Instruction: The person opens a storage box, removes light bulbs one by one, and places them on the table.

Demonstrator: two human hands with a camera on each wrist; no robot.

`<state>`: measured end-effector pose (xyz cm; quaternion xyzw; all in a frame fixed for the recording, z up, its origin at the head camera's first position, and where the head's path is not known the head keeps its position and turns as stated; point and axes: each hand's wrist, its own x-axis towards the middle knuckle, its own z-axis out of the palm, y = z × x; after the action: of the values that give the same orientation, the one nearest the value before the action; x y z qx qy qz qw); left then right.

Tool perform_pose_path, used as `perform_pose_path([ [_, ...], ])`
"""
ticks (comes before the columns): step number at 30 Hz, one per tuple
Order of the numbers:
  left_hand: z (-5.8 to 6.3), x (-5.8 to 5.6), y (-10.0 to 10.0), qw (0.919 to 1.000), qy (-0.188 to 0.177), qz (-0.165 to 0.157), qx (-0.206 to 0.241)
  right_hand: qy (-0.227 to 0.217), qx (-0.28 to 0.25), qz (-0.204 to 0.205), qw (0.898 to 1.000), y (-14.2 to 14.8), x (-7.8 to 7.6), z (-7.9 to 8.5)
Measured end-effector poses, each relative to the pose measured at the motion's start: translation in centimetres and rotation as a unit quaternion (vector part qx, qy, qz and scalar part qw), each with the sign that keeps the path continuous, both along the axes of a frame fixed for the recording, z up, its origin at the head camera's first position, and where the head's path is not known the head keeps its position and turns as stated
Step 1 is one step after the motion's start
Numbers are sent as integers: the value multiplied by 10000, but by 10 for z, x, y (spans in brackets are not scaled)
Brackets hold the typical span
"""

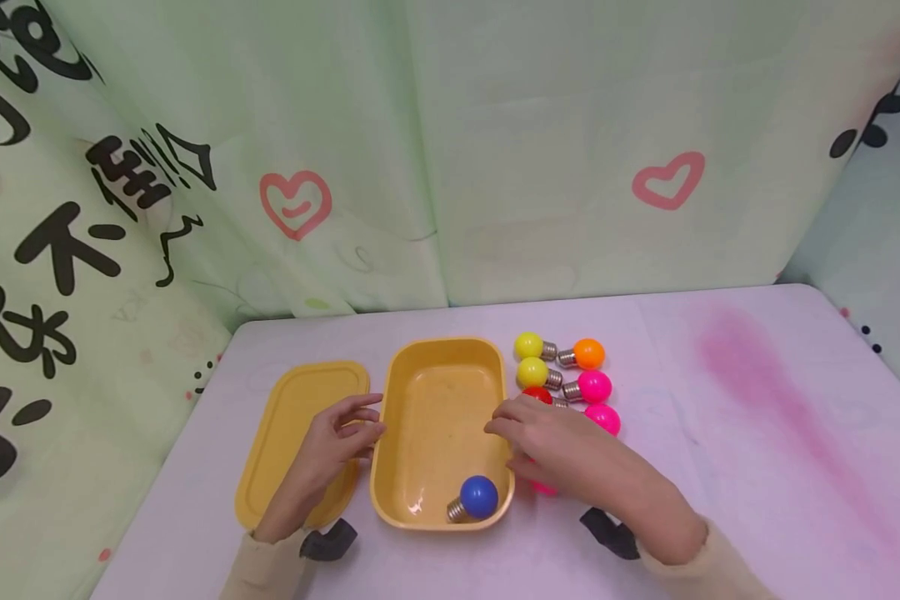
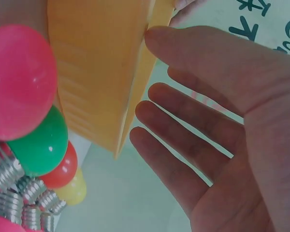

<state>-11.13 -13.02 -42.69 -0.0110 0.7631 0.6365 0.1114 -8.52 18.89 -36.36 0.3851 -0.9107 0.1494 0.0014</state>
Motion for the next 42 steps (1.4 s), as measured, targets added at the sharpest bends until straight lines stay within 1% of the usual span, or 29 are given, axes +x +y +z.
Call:
perform_pose_path([
  [5, 1, 1, 0, 10000, -9, -2, -21, -283, 116, 114, 9995, -8, 1, 0],
  [13, 0, 0, -1, 10000, 61, -14, 6, -506, 188, 265, 9982, -20, 4, -2],
  [18, 1, 1, -1, 10000, 13, -6, -20, -696, 314, 385, 9963, -28, 4, -5],
  [20, 1, 1, -1, 10000, -20, 8, -23, -684, 346, 482, 9959, -30, 4, -7],
  [23, 1, 1, 0, 10000, 8, 5, -31, -590, 359, 635, 9956, -34, 3, -10],
  [26, 1, 0, 0, 10000, 45, 8, -32, -592, 376, 720, 9949, -36, 2, -13],
  [31, 1, 1, 0, 10000, 66, -7, -57, -865, 450, 701, 9928, -41, 1, -16],
  [37, 1, 1, 0, 9999, 84, -31, -60, -1304, 328, 587, 9892, -46, -3, -19],
  [42, 0, 0, 0, 9999, 72, -18, -71, -1346, 302, 646, 9883, -49, -5, -20],
])
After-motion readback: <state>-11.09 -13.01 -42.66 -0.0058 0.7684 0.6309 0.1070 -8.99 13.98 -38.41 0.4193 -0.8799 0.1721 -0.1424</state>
